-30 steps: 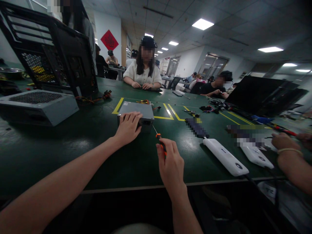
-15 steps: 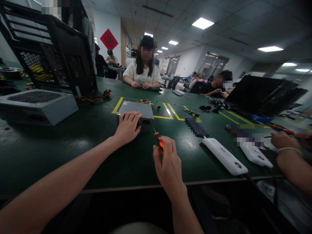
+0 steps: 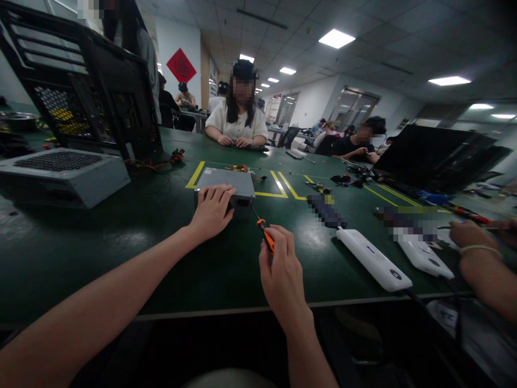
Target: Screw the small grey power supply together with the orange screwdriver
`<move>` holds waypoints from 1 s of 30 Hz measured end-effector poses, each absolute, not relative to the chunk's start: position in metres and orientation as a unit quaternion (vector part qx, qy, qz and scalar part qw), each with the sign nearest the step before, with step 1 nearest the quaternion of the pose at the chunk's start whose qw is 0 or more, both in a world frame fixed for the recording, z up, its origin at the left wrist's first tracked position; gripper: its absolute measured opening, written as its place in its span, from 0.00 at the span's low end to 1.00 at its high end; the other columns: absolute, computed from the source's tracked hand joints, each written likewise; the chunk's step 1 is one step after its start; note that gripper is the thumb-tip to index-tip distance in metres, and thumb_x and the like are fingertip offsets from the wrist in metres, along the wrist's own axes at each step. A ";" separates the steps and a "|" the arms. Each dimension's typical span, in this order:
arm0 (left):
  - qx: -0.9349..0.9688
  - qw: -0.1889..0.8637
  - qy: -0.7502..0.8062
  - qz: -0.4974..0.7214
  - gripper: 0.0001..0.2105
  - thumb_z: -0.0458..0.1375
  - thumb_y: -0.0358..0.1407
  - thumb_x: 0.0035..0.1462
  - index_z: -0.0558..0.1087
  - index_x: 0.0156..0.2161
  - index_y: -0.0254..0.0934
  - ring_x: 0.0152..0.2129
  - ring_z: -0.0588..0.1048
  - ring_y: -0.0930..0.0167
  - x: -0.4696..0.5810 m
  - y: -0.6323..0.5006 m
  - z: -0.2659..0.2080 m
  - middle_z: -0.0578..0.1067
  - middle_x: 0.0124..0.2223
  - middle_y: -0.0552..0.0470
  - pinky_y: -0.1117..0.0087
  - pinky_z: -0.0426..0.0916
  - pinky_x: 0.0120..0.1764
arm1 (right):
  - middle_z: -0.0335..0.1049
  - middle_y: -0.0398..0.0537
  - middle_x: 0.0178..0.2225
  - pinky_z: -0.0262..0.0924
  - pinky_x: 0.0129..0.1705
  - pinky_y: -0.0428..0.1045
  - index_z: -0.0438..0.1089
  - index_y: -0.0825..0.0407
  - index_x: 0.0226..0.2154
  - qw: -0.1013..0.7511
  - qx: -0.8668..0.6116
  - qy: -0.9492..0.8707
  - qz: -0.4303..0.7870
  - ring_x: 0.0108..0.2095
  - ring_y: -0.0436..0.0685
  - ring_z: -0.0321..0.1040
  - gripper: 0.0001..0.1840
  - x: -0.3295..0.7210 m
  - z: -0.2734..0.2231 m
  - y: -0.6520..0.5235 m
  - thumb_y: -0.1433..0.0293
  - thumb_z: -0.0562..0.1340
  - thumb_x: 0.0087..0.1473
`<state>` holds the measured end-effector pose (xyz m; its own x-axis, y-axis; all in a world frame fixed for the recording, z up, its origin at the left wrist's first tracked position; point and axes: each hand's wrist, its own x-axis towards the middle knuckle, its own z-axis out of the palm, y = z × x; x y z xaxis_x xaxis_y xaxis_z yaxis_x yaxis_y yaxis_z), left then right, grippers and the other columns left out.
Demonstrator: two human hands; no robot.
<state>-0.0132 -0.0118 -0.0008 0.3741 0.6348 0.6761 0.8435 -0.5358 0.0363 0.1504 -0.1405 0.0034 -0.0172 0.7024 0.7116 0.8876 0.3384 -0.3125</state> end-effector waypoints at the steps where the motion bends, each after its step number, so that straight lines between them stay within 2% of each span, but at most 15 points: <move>1: -0.813 0.162 -0.454 -0.326 0.20 0.51 0.34 0.54 0.60 0.53 0.38 0.53 0.60 0.60 -0.013 -0.012 -0.001 0.64 0.56 0.44 0.55 0.51 0.53 | 0.65 0.58 0.45 0.66 0.35 0.50 0.59 0.55 0.46 0.416 -0.562 -0.706 -0.113 0.40 0.57 0.69 0.14 0.150 0.003 -0.141 0.70 0.46 0.60; 6: -0.814 0.167 -0.453 -0.324 0.20 0.51 0.34 0.55 0.60 0.53 0.36 0.53 0.60 0.60 -0.014 -0.011 -0.002 0.64 0.55 0.43 0.55 0.50 0.54 | 0.69 0.49 0.33 0.62 0.25 0.47 0.62 0.54 0.42 0.404 -0.599 -0.681 -0.118 0.28 0.54 0.70 0.15 0.154 0.001 -0.139 0.64 0.46 0.62; 8: -0.814 0.163 -0.452 -0.326 0.20 0.51 0.34 0.55 0.60 0.53 0.37 0.53 0.60 0.60 -0.014 -0.011 -0.002 0.64 0.56 0.43 0.55 0.50 0.54 | 0.69 0.52 0.36 0.63 0.26 0.48 0.61 0.55 0.43 0.401 -0.596 -0.686 -0.113 0.29 0.55 0.70 0.15 0.153 0.001 -0.140 0.63 0.46 0.62; 11: -0.813 0.161 -0.454 -0.327 0.20 0.51 0.33 0.55 0.60 0.53 0.37 0.53 0.60 0.60 -0.014 -0.012 -0.001 0.64 0.56 0.44 0.55 0.50 0.54 | 0.63 0.60 0.48 0.67 0.35 0.51 0.59 0.55 0.46 0.411 -0.565 -0.707 -0.109 0.41 0.57 0.69 0.14 0.150 0.000 -0.140 0.68 0.48 0.60; 13: -0.813 0.164 -0.454 -0.326 0.20 0.51 0.33 0.55 0.60 0.53 0.37 0.53 0.60 0.60 -0.013 -0.012 0.000 0.64 0.56 0.44 0.55 0.50 0.54 | 0.62 0.60 0.49 0.66 0.40 0.52 0.59 0.56 0.46 0.421 -0.545 -0.717 -0.105 0.45 0.57 0.67 0.13 0.148 -0.001 -0.139 0.71 0.47 0.60; 15: -0.812 0.166 -0.455 -0.325 0.20 0.51 0.34 0.54 0.60 0.53 0.37 0.53 0.60 0.60 -0.013 -0.012 0.000 0.64 0.56 0.44 0.55 0.50 0.53 | 0.66 0.57 0.44 0.67 0.38 0.51 0.60 0.56 0.45 0.425 -0.550 -0.711 -0.105 0.43 0.57 0.68 0.13 0.148 -0.002 -0.138 0.70 0.47 0.61; 19: -0.811 0.177 -0.457 -0.319 0.20 0.51 0.34 0.54 0.60 0.53 0.36 0.52 0.60 0.60 -0.013 -0.011 -0.001 0.64 0.55 0.44 0.56 0.51 0.53 | 0.69 0.51 0.34 0.65 0.29 0.49 0.62 0.55 0.42 0.423 -0.590 -0.679 -0.111 0.31 0.55 0.70 0.14 0.154 -0.003 -0.136 0.65 0.46 0.62; 22: -0.812 0.180 -0.457 -0.315 0.19 0.51 0.34 0.55 0.61 0.53 0.35 0.52 0.60 0.60 -0.013 -0.012 -0.001 0.64 0.56 0.44 0.56 0.51 0.53 | 0.67 0.55 0.41 0.66 0.32 0.50 0.61 0.55 0.43 0.421 -0.580 -0.689 -0.107 0.36 0.56 0.70 0.13 0.153 -0.004 -0.137 0.66 0.49 0.60; 25: -0.812 0.179 -0.457 -0.316 0.19 0.51 0.34 0.55 0.61 0.53 0.35 0.52 0.61 0.60 -0.013 -0.012 -0.001 0.64 0.55 0.44 0.56 0.51 0.53 | 0.62 0.58 0.48 0.67 0.37 0.50 0.60 0.55 0.45 0.425 -0.552 -0.709 -0.107 0.42 0.57 0.68 0.12 0.149 -0.004 -0.138 0.70 0.48 0.59; 27: -0.812 0.179 -0.457 -0.317 0.19 0.51 0.34 0.55 0.61 0.53 0.35 0.52 0.61 0.60 -0.013 -0.012 0.000 0.65 0.55 0.44 0.56 0.50 0.53 | 0.65 0.56 0.44 0.67 0.36 0.50 0.60 0.55 0.44 0.430 -0.551 -0.707 -0.110 0.42 0.56 0.69 0.12 0.148 -0.004 -0.137 0.71 0.47 0.60; 30: -0.812 0.174 -0.457 -0.318 0.19 0.51 0.34 0.55 0.61 0.53 0.35 0.52 0.60 0.60 -0.013 -0.012 0.000 0.65 0.55 0.43 0.56 0.50 0.54 | 0.69 0.53 0.37 0.65 0.29 0.48 0.61 0.55 0.42 0.424 -0.582 -0.684 -0.118 0.33 0.56 0.71 0.13 0.150 -0.003 -0.137 0.66 0.46 0.61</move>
<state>-0.0132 -0.0119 0.0000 0.3794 0.6319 0.6758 0.8529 -0.5220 0.0093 0.1504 -0.1370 -0.0032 0.0372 0.6953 0.7178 0.8957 0.2953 -0.3324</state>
